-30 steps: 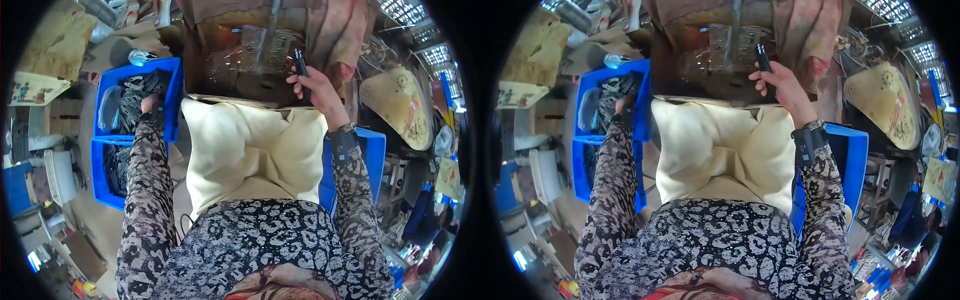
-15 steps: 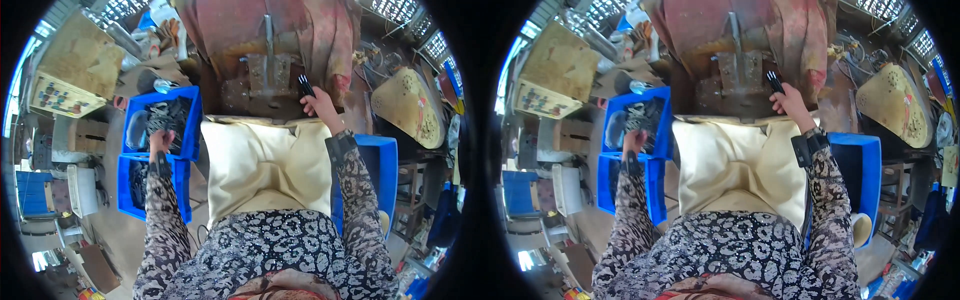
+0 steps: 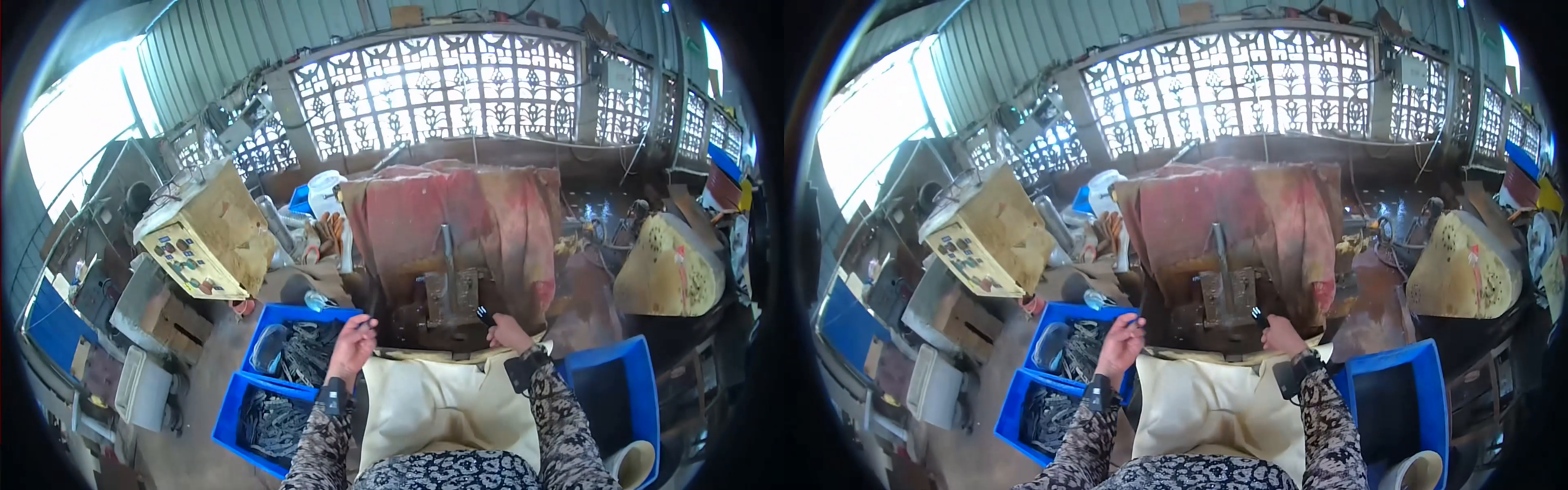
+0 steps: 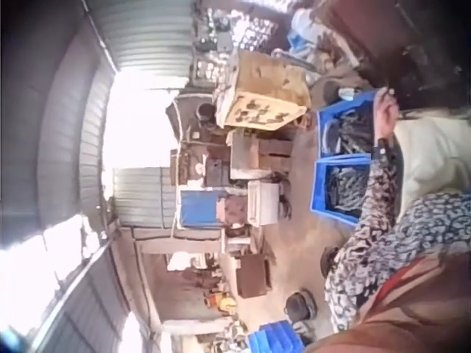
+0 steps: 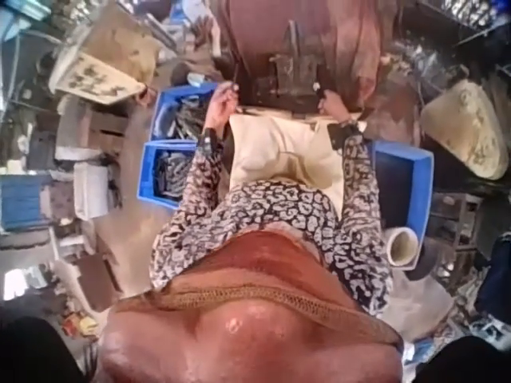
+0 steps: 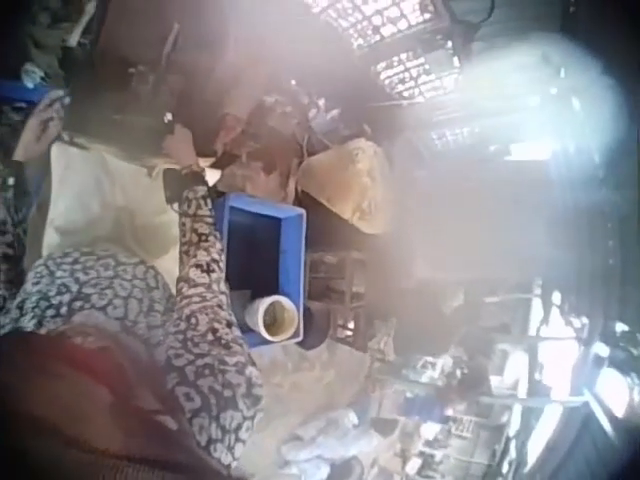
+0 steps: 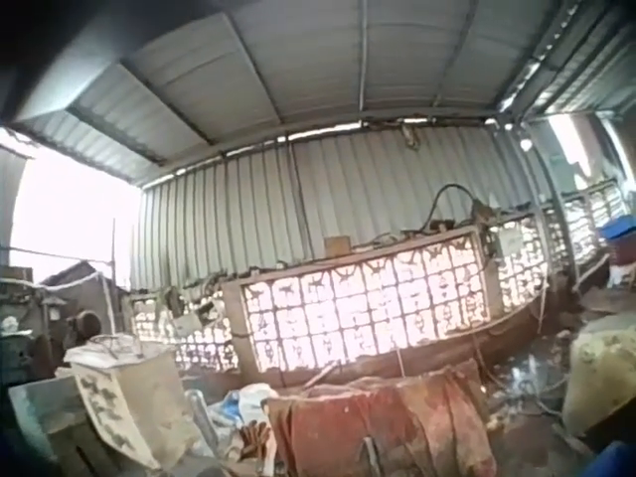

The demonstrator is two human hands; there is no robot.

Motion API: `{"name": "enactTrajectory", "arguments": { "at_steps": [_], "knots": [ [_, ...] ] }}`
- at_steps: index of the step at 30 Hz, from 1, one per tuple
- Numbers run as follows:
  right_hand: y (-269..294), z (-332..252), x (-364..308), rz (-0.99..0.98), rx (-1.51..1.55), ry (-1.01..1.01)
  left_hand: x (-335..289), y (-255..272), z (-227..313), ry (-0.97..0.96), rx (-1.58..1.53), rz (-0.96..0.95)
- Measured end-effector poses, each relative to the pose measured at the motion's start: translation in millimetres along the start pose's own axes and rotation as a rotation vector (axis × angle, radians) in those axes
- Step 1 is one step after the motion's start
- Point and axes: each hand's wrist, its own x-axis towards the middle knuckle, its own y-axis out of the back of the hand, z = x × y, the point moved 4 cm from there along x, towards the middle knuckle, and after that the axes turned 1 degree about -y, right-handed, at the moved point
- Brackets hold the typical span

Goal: The person picks up a metal piece from a blue bin, places it into a machine, and brushes it. They then remove the piece and place it into a different blue bin.

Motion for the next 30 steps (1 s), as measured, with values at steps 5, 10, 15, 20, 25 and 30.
{"name": "enactTrajectory", "arguments": {
  "at_steps": [5,10,15,20,25,30],
  "knots": [
    [7,8,9,0.081,-0.186,0.097,45,-44,-34,0.123,0.409,0.122],
    [3,-5,16,0.127,-0.383,0.198,78,-9,-60,-0.416,1.436,0.130],
    [7,-10,10,0.153,-0.412,0.170,76,-1,-78,-0.203,1.851,0.231],
    [7,-9,7,0.155,-0.387,0.145,78,2,-80,-0.075,1.946,0.256],
    [5,-9,4,0.128,-0.380,0.126,79,8,-85,-0.002,2.000,0.323],
    [6,-6,7,0.114,-0.362,0.119,81,15,-85,0.034,2.077,0.352]
  ]
}}
